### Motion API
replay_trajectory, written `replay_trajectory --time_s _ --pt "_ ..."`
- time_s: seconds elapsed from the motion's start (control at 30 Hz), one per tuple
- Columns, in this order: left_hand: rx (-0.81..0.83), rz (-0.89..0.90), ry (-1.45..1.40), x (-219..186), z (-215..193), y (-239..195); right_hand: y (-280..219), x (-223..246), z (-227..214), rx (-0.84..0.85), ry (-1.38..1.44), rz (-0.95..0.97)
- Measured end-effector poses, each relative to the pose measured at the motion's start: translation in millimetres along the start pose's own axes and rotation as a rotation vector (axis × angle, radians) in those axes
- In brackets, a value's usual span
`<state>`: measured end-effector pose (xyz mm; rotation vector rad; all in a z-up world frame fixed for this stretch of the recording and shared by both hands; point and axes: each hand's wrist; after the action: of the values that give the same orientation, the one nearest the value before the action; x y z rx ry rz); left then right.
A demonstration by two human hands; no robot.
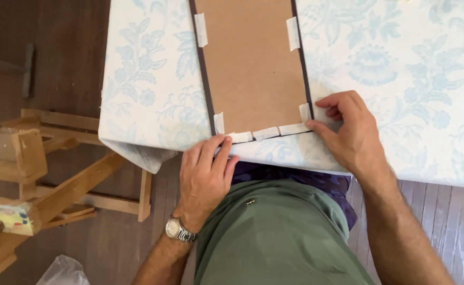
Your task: Applying small pieces of masking tape to the edges of wooden boards to secure a backing or surface.
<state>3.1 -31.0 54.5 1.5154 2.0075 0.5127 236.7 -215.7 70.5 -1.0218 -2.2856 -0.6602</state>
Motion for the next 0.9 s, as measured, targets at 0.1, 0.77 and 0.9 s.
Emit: replay_trajectory --time_s 0.1,0.77,0.9 --pt "-0.034 -0.052 -0.044 1 6 -6 -1 -2 -2 0.05 0.017 0.035" --pt "-0.191 -0.575 -0.449 23 -11 10 102 -74 -51 -0.052 -0.247 -0.144" --pt "-0.17 -0.655 -0.428 40 -7 32 147 -83 -54 -0.128 -0.271 -0.016"
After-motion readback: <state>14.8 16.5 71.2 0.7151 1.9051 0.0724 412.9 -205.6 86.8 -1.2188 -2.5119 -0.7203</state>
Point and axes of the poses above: each hand's wrist, its own y-axis towards the middle knuckle, its own z-axis out of the palm, x = y × z, and after that the axes turned 12 degrees about -x, right-handed
